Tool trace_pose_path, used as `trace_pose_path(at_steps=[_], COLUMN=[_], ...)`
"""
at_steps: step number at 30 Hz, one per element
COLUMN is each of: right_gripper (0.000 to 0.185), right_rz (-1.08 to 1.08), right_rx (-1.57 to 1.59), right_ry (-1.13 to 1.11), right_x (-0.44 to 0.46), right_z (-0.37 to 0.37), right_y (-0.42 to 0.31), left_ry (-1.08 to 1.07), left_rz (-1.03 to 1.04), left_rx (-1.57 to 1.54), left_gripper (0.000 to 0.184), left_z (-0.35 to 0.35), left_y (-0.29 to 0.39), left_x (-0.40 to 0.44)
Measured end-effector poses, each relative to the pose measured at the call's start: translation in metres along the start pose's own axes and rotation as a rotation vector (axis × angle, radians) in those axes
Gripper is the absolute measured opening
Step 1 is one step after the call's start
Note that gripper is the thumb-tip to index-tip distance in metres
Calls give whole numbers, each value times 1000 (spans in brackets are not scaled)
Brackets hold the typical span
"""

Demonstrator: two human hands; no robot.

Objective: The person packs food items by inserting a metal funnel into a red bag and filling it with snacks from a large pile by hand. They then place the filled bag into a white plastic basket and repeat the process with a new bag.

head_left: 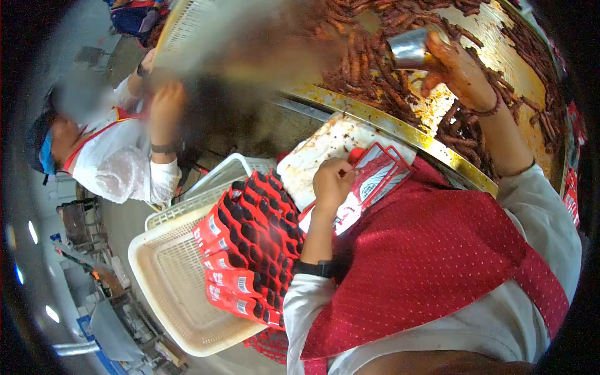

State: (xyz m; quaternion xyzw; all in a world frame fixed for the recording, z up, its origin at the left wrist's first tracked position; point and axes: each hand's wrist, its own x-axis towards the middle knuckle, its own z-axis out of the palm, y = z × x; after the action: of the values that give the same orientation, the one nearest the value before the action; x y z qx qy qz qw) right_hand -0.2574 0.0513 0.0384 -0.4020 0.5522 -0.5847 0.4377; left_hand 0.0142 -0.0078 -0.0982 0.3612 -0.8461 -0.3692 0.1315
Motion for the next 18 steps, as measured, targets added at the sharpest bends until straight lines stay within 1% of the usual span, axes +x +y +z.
trace_pose_path(at_steps=[1, 2, 3, 4, 5, 7, 8, 9, 10, 11, 12, 13, 14, 15, 16, 17, 18], right_gripper=[43, 42, 43, 43, 44, 45, 46, 46, 47, 47, 49, 51, 55, 53, 51, 48, 46], right_rz=[32, 13, 19, 67, 115, 98, 166, 121, 162, 207, 138, 74, 119, 143, 97, 167, 308], right_rx=[31, 43, 78, 41, 1, 51, 4, 33, 15, -6, 27, 56, 119, 158, 266, 380, 441], right_ry=[63, 107, 94, 83, 73, 84, 41, 51, 28, 10, -48, -98, -287, -246, -390, -313, -371], right_x=[-1, 1, -3, -2, 0, 3, 7, 4, 5, 6, 10, 9, 6, 6, 7, 1, 1], right_z=[3, 9, 10, 10, 10, 12, 16, 30, 35, 37, 34, 35, 34, 42, 40, 54, 56], right_y=[2, 0, 0, 2, 6, 29, 29, 26, 27, 30, 44, 48, 41, 45, 51, 39, 33], left_ry=[118, 53, -11, -161, -210, -220, -210, -223, -241, -246, -286, -330, -188, -49, 24, 102, 138], left_rz=[116, 36, 46, 61, 58, 59, 46, 98, 156, 154, -28, -211, -264, -320, -318, -313, -265], left_rx=[57, 67, 171, 256, 329, 326, 334, 309, 281, 276, -49, -377, -562, -745, -759, -769, -816], left_gripper=[11, 10, 15, 24, 28, 31, 31, 28, 25, 25, 24, 23, 16, 10, 6, 7, 10], left_z=[-6, -10, -9, -14, -11, -10, -12, -13, -13, -12, -11, -17, -22, -37, -48, -56, -58], left_y=[3, 10, 13, 21, 26, 30, 27, 25, 22, 11, -9, -12, -10, 4, 14, 20, 21], left_x=[-2, -9, -15, -20, -23, -31, -33, -35, -37, -39, -40, -41, -43, -42, -42, -42, -41])
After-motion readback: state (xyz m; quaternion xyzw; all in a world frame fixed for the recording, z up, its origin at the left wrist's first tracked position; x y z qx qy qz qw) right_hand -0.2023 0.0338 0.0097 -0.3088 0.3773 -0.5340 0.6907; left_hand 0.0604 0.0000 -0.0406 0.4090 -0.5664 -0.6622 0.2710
